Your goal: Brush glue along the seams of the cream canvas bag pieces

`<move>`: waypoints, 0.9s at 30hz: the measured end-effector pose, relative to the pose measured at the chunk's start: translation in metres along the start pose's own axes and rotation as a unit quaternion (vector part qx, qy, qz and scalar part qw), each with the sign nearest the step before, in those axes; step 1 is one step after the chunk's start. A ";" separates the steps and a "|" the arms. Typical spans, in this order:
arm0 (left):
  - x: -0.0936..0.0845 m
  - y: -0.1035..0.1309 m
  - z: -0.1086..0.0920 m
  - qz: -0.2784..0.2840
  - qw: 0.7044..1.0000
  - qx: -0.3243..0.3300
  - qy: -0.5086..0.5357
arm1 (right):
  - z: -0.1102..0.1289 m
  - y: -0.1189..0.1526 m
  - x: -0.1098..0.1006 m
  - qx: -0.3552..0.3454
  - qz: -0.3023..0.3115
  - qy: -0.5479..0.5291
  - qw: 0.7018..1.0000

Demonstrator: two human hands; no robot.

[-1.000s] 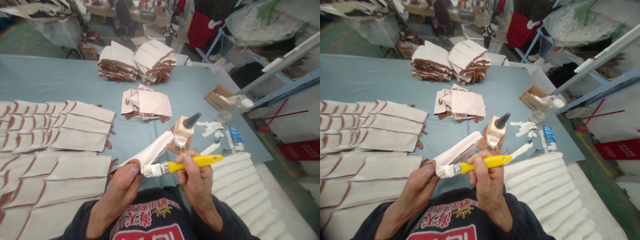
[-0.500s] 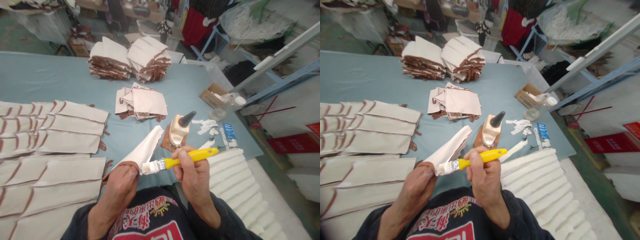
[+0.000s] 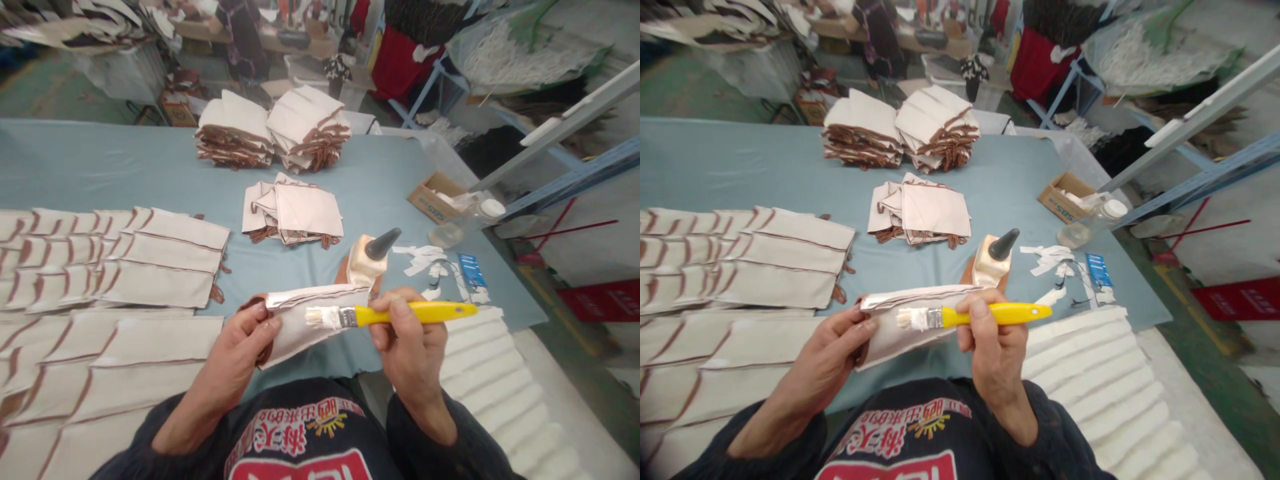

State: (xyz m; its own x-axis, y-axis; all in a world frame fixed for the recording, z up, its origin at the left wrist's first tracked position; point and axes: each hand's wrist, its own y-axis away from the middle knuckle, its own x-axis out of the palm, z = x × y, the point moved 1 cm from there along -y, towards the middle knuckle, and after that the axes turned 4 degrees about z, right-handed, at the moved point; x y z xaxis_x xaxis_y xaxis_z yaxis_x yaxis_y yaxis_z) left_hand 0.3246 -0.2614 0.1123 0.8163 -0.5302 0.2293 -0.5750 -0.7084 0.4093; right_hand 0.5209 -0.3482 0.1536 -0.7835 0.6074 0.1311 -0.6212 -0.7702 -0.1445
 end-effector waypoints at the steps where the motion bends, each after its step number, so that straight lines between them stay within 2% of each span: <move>1: 0.001 0.000 -0.004 0.013 1.000 -0.010 0.021 | 0.001 0.002 0.003 -0.014 0.022 -0.002 1.000; 5: 0.007 0.004 -0.017 0.051 0.997 -0.032 0.044 | -0.003 0.004 0.010 -0.087 0.112 0.030 0.989; 11: 0.012 0.013 -0.020 0.102 0.990 -0.043 0.089 | -0.017 0.005 0.005 -0.207 0.146 0.135 0.958; 13: 0.012 0.015 -0.020 0.092 0.987 -0.059 0.119 | -0.018 0.009 0.001 -0.226 0.144 0.147 0.952; 17: 0.013 0.016 -0.022 0.086 0.976 -0.081 0.183 | -0.011 0.015 -0.004 -0.254 0.100 0.159 0.949; 21: 0.015 0.018 -0.024 0.089 0.970 -0.088 0.209 | -0.007 0.016 0.002 -0.300 0.139 0.202 0.922; 25: 0.017 0.019 -0.027 0.070 0.965 -0.093 0.234 | -0.011 0.016 0.003 -0.303 0.103 0.193 0.927; 27: 0.018 0.020 -0.029 0.079 0.963 -0.099 0.237 | -0.010 0.016 0.001 -0.320 0.128 0.183 0.921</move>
State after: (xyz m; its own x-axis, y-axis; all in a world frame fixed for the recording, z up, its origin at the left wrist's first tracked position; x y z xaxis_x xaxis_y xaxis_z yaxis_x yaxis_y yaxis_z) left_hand 0.3289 -0.2715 0.1506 0.6796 -0.3190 0.6606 -0.7110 -0.5084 0.4858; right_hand 0.5099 -0.3581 0.1416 -0.7847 0.5365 -0.3104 -0.2038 -0.6962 -0.6883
